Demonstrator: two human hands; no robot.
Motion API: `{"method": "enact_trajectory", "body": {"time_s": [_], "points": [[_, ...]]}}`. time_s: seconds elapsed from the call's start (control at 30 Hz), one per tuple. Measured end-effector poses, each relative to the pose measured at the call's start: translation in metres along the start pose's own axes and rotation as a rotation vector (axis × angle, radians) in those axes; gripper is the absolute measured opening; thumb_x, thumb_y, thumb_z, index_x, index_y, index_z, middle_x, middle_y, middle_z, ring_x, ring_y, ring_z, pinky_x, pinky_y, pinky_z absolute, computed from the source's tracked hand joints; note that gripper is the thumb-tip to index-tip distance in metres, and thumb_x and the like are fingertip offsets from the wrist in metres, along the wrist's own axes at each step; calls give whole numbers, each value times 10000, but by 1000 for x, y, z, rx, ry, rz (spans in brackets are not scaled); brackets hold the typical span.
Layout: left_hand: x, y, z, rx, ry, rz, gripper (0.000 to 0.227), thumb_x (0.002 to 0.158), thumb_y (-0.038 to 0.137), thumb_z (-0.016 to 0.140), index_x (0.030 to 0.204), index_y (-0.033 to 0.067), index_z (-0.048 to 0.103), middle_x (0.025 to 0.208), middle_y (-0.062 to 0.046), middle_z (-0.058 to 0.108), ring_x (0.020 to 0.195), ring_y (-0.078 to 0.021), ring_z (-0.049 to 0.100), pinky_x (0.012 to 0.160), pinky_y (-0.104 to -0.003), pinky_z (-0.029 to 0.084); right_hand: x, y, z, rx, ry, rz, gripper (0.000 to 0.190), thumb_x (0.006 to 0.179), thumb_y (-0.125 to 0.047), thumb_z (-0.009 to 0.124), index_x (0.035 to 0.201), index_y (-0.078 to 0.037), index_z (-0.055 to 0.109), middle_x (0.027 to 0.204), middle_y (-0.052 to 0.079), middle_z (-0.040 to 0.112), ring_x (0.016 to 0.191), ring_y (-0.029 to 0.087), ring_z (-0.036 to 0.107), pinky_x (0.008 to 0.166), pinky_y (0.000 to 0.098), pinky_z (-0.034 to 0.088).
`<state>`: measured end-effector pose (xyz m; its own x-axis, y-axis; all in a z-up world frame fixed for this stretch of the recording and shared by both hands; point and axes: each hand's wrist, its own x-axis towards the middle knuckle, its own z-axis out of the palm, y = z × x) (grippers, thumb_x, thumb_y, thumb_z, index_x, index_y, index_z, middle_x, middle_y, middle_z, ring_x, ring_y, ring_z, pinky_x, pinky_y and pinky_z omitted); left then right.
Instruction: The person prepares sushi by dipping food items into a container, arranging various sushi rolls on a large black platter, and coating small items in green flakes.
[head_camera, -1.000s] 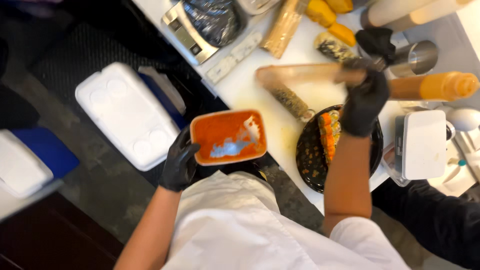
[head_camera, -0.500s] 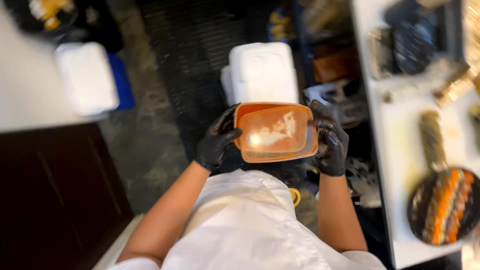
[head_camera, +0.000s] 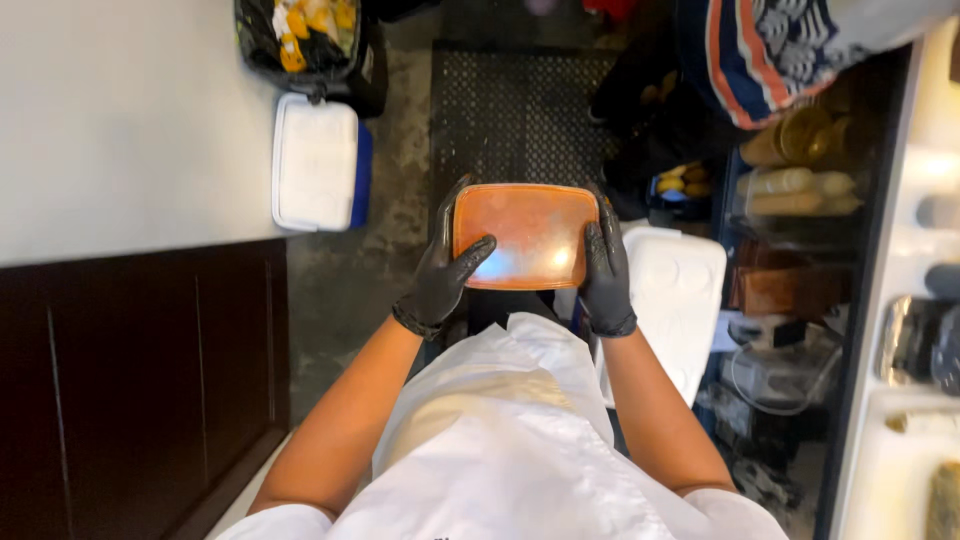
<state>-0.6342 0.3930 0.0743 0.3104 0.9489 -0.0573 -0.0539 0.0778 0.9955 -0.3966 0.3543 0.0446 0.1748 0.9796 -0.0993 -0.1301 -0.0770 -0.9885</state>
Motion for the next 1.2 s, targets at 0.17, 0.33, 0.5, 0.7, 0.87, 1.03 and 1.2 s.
{"method": "enact_trajectory", "body": {"time_s": [0.17, 0.33, 0.5, 0.7, 0.87, 1.03, 1.2], "points": [[122, 14, -31, -45, 32, -43, 634, 1057, 170, 637, 1610, 28, 361, 1556, -123, 500, 1439, -212, 476, 1240, -375, 391, 125, -13, 15, -41, -62, -84, 510, 1117, -183, 432, 1582, 21, 380, 1621, 154, 464, 1508, 237, 416, 1276, 362, 283], [255, 37, -47, 42, -14, 42, 674, 995, 169, 691, 1560, -3, 366, 1568, -102, 458, 1427, -194, 455, 1194, -354, 377, 249, -59, 22, -38, -60, -162, 538, 1119, -148, 466, 1620, 2, 340, 1647, 158, 439, 1544, 227, 364, 1293, 367, 235], [408, 36, -63, -104, -76, -272, 482, 974, 194, 734, 1381, -25, 596, 1247, -103, 690, 1110, -160, 641, 989, -334, 536, 343, -94, -3, 152, -48, -53, 572, 1108, -156, 461, 1640, -29, 292, 1690, 117, 366, 1550, 225, 356, 1271, 367, 268], [635, 45, -31, -325, 18, -158, 397, 968, 229, 757, 1273, -14, 682, 1162, -88, 740, 1015, -161, 703, 917, -334, 583, 432, -43, -66, 230, 110, 285, 583, 1077, -238, 413, 1630, -151, 254, 1684, 73, 314, 1488, 261, 406, 1137, 393, 401], [873, 27, 94, -466, -105, -346, 512, 881, 352, 777, 1308, 127, 606, 1196, -41, 688, 1074, -190, 673, 821, -415, 581, 426, 52, -87, -89, 454, 730, 550, 1068, -225, 439, 1602, -183, 313, 1616, 76, 359, 1426, 242, 417, 1117, 365, 393], [1067, -18, 298, -699, -467, -427, 533, 878, 369, 761, 1327, 136, 592, 1245, -58, 675, 1143, -227, 642, 874, -460, 583, 385, 68, -142, -119, 742, 1016, 524, 1068, -203, 466, 1582, -162, 372, 1538, 101, 425, 1340, 239, 452, 1063, 359, 413], [1074, -63, 511, -598, -743, -476, 452, 884, 334, 744, 1276, 139, 633, 1171, -81, 695, 1061, -253, 662, 841, -454, 587, 370, 45, -164, -90, 1037, 1135, 500, 1067, -180, 494, 1561, -141, 431, 1459, 126, 490, 1254, 237, 486, 1010, 354, 434]]}}
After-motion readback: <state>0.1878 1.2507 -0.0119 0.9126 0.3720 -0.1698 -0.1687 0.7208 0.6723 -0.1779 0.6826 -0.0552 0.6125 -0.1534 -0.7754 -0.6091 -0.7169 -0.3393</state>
